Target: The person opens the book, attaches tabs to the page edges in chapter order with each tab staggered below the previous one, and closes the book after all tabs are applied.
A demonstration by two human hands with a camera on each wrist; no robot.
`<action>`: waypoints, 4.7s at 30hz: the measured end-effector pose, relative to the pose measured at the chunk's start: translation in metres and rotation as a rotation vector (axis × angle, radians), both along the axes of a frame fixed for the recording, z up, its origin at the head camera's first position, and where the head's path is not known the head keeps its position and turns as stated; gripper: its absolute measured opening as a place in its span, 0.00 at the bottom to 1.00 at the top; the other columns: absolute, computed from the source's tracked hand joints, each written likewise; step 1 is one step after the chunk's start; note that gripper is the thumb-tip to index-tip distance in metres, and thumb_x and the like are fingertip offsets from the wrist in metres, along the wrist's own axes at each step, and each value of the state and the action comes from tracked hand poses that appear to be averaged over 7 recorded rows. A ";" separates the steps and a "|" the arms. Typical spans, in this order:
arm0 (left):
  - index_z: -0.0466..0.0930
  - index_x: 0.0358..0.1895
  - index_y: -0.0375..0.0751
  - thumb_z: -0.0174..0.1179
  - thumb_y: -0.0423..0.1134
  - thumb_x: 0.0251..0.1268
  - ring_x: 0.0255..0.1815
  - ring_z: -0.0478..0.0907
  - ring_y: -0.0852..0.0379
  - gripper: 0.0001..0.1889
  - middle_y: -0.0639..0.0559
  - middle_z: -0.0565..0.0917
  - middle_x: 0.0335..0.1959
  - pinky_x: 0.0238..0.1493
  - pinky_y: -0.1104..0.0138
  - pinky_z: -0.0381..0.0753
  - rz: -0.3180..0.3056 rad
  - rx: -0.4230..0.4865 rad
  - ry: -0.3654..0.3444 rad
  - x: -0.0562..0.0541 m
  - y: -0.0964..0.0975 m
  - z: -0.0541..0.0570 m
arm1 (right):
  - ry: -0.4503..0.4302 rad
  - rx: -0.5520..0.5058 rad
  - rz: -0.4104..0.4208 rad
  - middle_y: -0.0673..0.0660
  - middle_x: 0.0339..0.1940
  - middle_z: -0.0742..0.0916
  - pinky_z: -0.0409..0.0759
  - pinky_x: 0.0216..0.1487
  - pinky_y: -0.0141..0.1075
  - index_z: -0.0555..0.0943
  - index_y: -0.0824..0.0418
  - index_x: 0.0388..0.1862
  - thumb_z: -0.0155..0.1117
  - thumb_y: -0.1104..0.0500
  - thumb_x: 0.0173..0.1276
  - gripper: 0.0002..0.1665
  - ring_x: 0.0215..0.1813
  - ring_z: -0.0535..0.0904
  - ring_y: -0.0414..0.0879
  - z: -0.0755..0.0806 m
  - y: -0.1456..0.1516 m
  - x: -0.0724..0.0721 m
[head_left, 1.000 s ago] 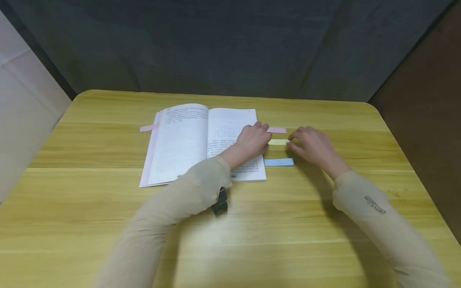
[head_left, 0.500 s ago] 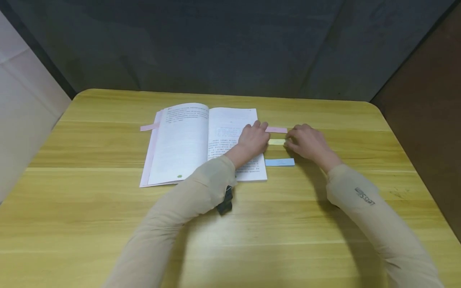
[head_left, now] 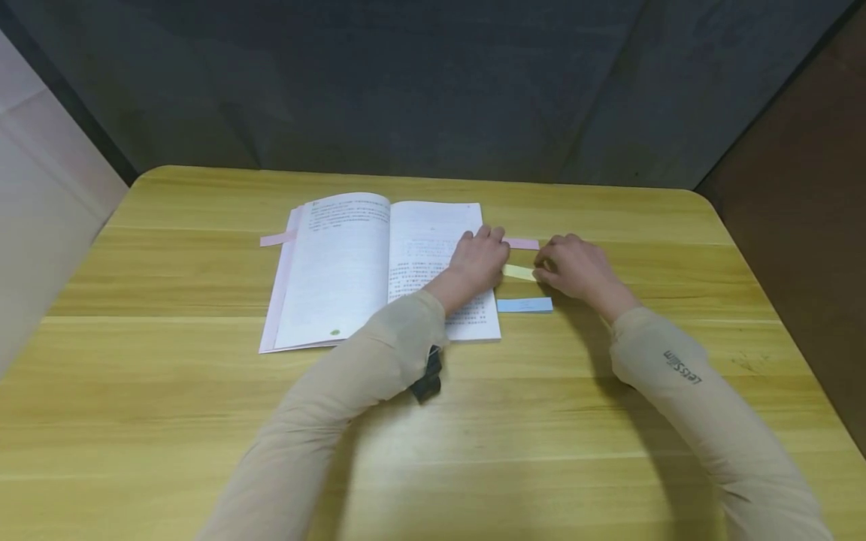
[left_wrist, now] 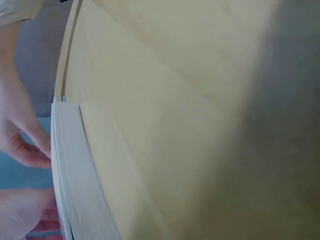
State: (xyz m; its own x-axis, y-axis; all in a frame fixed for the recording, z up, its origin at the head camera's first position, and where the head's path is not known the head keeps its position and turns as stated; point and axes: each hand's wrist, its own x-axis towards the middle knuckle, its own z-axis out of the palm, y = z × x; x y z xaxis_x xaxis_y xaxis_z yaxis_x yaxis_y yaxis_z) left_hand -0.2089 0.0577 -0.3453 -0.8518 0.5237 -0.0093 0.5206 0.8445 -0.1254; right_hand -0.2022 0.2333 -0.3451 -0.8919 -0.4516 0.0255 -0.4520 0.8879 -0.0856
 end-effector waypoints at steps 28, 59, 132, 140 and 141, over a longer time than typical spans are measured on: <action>0.75 0.44 0.47 0.54 0.49 0.58 0.54 0.63 0.52 0.14 0.51 0.69 0.53 0.50 0.57 0.61 -0.254 0.137 0.360 0.012 -0.033 0.011 | -0.025 -0.351 0.141 0.59 0.38 0.77 0.67 0.46 0.48 0.78 0.63 0.28 0.61 0.59 0.59 0.07 0.44 0.71 0.55 0.030 0.009 0.015; 0.80 0.30 0.47 0.58 0.52 0.51 0.51 0.65 0.53 0.12 0.52 0.72 0.49 0.53 0.55 0.56 -0.372 0.413 0.319 0.061 -0.078 0.035 | 0.049 -0.444 0.279 0.55 0.49 0.76 0.65 0.50 0.48 0.78 0.60 0.45 0.66 0.53 0.54 0.20 0.52 0.69 0.51 0.051 -0.007 0.065; 0.82 0.32 0.45 0.59 0.45 0.51 0.27 0.73 0.63 0.09 0.58 0.78 0.24 0.56 0.52 0.57 -0.282 0.527 0.078 0.075 -0.074 0.025 | 0.126 -0.705 0.149 0.53 0.32 0.78 0.68 0.40 0.41 0.78 0.63 0.21 0.64 0.63 0.55 0.07 0.40 0.71 0.47 0.052 -0.042 0.086; 0.80 0.43 0.46 0.58 0.45 0.54 0.24 0.71 0.66 0.14 0.60 0.76 0.23 0.56 0.53 0.59 -0.312 0.495 0.059 0.076 -0.073 0.028 | 0.089 -0.689 0.117 0.53 0.34 0.78 0.66 0.39 0.40 0.79 0.62 0.22 0.63 0.60 0.56 0.07 0.41 0.71 0.47 0.052 -0.040 0.086; 0.80 0.42 0.46 0.58 0.45 0.54 0.25 0.71 0.66 0.14 0.60 0.76 0.24 0.55 0.53 0.60 -0.320 0.491 0.073 0.076 -0.072 0.028 | 0.086 -0.687 0.116 0.53 0.34 0.78 0.66 0.39 0.40 0.79 0.62 0.22 0.63 0.60 0.56 0.07 0.41 0.71 0.47 0.052 -0.040 0.086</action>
State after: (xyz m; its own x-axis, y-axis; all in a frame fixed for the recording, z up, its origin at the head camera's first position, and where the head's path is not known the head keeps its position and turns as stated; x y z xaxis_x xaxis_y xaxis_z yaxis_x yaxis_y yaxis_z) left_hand -0.1331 -0.0147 -0.3174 -0.6399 0.6829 0.3524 0.7640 0.6149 0.1956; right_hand -0.1162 0.1931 -0.2936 -0.8208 -0.4000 0.4077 -0.5710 0.5915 -0.5693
